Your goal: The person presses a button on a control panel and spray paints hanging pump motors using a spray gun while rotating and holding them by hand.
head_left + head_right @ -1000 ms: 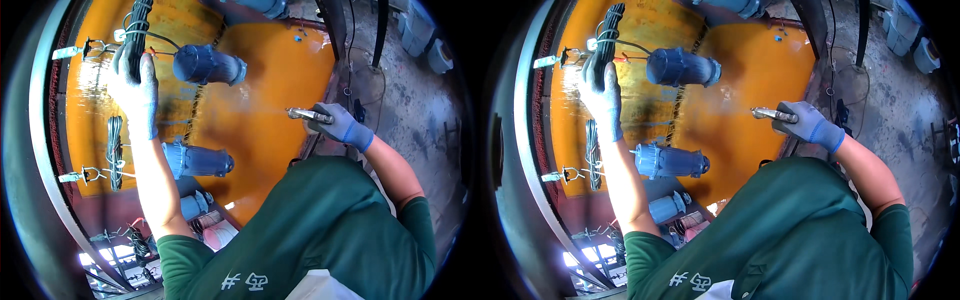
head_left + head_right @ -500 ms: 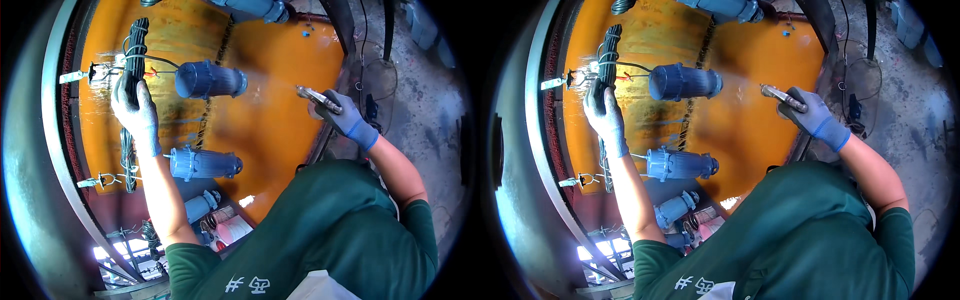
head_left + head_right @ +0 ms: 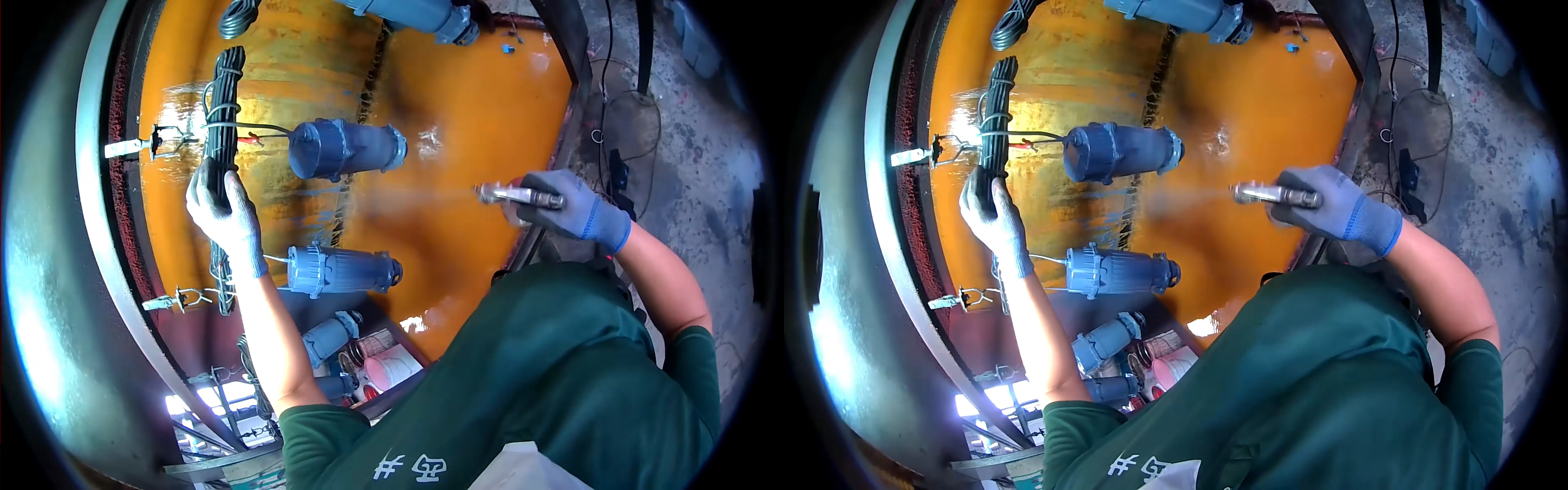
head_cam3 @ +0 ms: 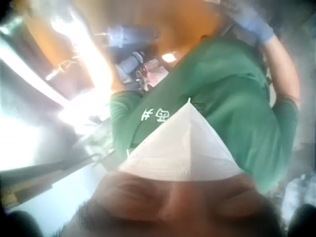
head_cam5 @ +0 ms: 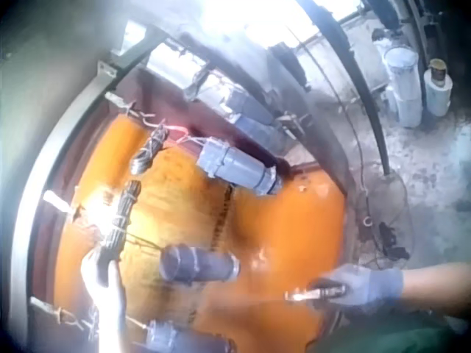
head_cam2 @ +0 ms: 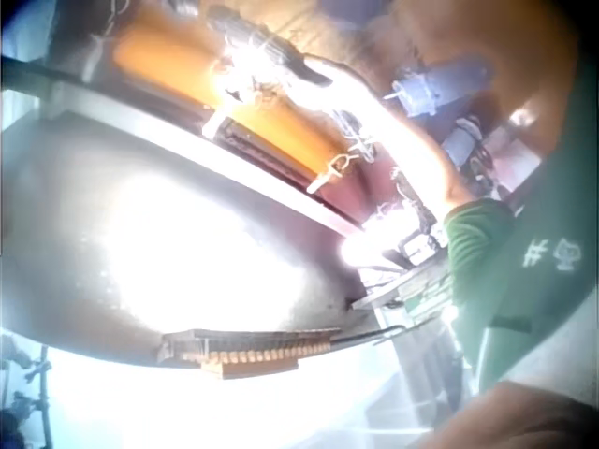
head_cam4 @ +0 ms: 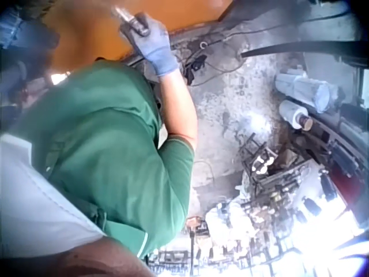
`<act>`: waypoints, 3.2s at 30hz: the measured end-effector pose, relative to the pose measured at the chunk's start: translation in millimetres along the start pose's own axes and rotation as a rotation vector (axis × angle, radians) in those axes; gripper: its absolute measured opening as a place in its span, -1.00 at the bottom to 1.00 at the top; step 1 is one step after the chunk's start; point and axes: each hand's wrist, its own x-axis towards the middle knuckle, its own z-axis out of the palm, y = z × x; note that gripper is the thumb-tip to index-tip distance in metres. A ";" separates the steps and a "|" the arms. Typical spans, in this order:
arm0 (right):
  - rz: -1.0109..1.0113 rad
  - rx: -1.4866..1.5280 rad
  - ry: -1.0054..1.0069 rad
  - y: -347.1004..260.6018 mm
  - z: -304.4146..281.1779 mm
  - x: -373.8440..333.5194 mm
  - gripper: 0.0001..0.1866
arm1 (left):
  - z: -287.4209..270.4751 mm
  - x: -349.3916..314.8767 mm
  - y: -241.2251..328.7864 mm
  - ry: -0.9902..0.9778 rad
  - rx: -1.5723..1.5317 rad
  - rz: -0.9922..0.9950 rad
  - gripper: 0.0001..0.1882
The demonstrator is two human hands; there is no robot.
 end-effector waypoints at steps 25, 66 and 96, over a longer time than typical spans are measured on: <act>0.152 -0.120 0.041 -20.4 -42.1 13.6 -0.73 | 1.4 -21.5 -44.4 0.063 -0.109 -0.380 -0.38; 0.149 -0.194 -0.052 -38.9 -58.3 58.3 -0.75 | 4.6 -55.7 -97.6 0.034 -0.672 -0.657 -0.52; 0.399 -0.001 0.024 42.3 0.1 59.0 -0.75 | 86.8 61.9 -22.0 -0.286 -0.430 -0.172 -0.34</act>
